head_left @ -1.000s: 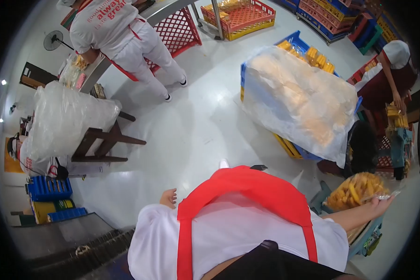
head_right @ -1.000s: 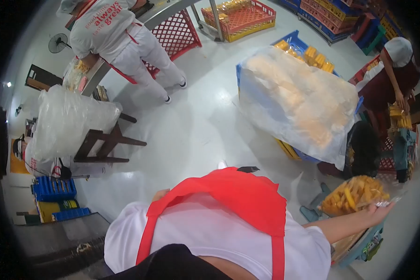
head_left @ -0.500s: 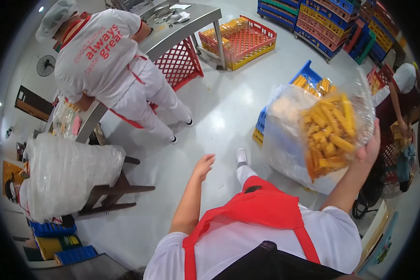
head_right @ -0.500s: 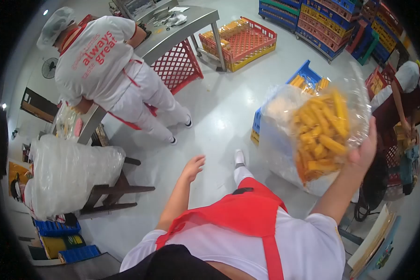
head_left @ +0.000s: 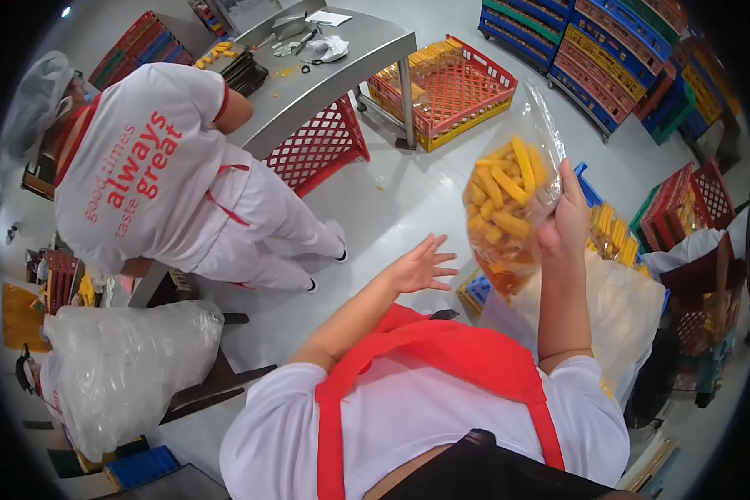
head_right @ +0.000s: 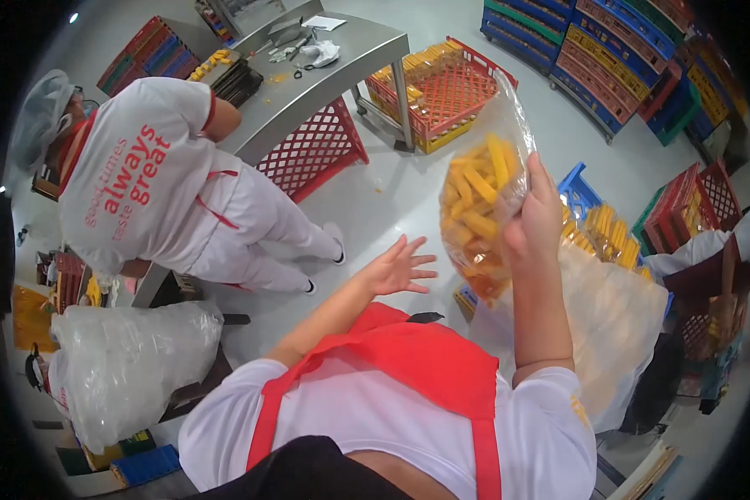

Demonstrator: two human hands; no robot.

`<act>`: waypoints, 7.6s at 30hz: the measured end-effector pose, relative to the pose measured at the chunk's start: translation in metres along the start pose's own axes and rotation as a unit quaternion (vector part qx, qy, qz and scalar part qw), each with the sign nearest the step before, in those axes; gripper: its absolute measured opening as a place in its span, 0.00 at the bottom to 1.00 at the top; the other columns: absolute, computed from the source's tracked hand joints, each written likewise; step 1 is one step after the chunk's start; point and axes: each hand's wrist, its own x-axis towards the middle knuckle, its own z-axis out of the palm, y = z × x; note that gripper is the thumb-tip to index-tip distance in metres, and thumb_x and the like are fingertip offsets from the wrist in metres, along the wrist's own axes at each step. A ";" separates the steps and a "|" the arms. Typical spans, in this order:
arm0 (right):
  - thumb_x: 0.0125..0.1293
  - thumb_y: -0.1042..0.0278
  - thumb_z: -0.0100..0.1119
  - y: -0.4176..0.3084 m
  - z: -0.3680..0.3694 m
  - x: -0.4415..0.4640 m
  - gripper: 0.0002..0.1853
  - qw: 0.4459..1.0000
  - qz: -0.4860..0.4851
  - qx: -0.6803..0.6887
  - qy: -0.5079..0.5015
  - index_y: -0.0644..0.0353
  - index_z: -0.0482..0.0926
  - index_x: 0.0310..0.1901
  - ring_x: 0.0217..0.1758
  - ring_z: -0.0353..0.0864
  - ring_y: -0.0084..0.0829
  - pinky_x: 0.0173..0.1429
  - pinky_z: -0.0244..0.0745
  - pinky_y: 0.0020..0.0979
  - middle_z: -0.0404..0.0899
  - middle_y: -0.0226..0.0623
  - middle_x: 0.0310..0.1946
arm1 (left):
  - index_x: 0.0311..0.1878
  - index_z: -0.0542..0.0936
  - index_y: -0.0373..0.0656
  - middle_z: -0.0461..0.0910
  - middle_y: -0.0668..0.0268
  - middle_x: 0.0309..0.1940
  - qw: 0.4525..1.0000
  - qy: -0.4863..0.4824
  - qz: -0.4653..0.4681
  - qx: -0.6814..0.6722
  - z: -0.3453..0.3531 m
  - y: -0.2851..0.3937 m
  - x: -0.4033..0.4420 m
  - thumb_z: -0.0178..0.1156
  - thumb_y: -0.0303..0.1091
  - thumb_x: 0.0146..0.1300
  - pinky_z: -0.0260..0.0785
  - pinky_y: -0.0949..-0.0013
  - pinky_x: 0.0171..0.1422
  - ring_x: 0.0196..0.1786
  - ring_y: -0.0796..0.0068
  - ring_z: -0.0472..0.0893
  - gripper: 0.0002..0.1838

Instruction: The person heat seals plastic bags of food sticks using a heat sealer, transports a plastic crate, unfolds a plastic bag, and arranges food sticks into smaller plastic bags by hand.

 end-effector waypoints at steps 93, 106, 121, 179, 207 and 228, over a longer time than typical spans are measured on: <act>0.51 0.58 0.59 0.058 -0.483 -0.494 0.32 0.738 0.112 -0.097 0.658 0.57 0.60 0.57 0.32 0.71 0.28 0.31 0.68 0.27 0.70 0.36 0.39 | 0.46 0.74 0.36 0.73 0.56 0.45 0.750 0.003 -0.012 0.661 0.148 -0.241 0.477 0.36 0.57 0.60 0.54 0.62 0.58 0.50 0.67 0.69 0.32; 0.54 0.63 0.56 0.011 -0.596 -0.361 0.18 0.806 0.055 0.011 0.590 0.65 0.70 0.44 0.42 0.72 0.28 0.44 0.67 0.29 0.74 0.38 0.37 | 0.59 0.59 0.36 0.63 0.46 0.54 0.314 0.011 0.103 0.944 0.128 -0.267 0.567 0.50 0.52 0.52 0.55 0.60 0.60 0.57 0.51 0.64 0.36; 0.64 0.66 0.42 -0.113 -0.567 -0.409 0.08 0.761 -0.243 0.079 0.596 0.60 0.69 0.34 0.35 0.71 0.25 0.43 0.66 0.29 0.71 0.31 0.29 | 0.55 0.69 0.52 0.64 0.51 0.54 0.325 0.041 0.056 0.943 0.148 -0.303 0.556 0.48 0.64 0.48 0.57 0.56 0.59 0.57 0.52 0.64 0.34; 0.61 0.59 0.47 -0.197 -0.289 -0.847 0.21 0.642 -0.397 0.085 0.651 0.65 0.67 0.51 0.52 0.69 0.35 0.54 0.66 0.35 0.69 0.40 0.50 | 0.52 0.67 0.35 0.72 0.61 0.48 0.650 -0.529 -0.491 0.240 0.391 -0.568 0.145 0.52 0.34 0.58 0.60 0.66 0.58 0.52 0.71 0.70 0.20; 0.56 0.75 0.53 -0.153 -0.333 -0.870 0.09 0.549 -0.098 -0.473 0.682 0.68 0.74 0.39 0.47 0.70 0.23 0.50 0.62 0.22 0.73 0.37 0.44 | 0.62 0.52 0.40 0.63 0.61 0.55 0.924 -0.246 -0.135 0.259 0.305 -0.511 0.059 0.47 0.21 0.53 0.56 0.69 0.60 0.55 0.69 0.66 0.31; 0.43 0.66 0.67 -0.153 -0.340 -0.803 0.48 0.404 -0.435 -0.329 0.734 0.62 0.45 0.63 0.61 0.55 0.38 0.62 0.52 0.33 0.49 0.49 0.62 | 0.38 0.76 0.33 0.76 0.66 0.32 0.691 -0.530 -0.064 0.487 0.498 -0.554 0.040 0.60 0.31 0.50 0.66 0.75 0.38 0.34 0.78 0.74 0.13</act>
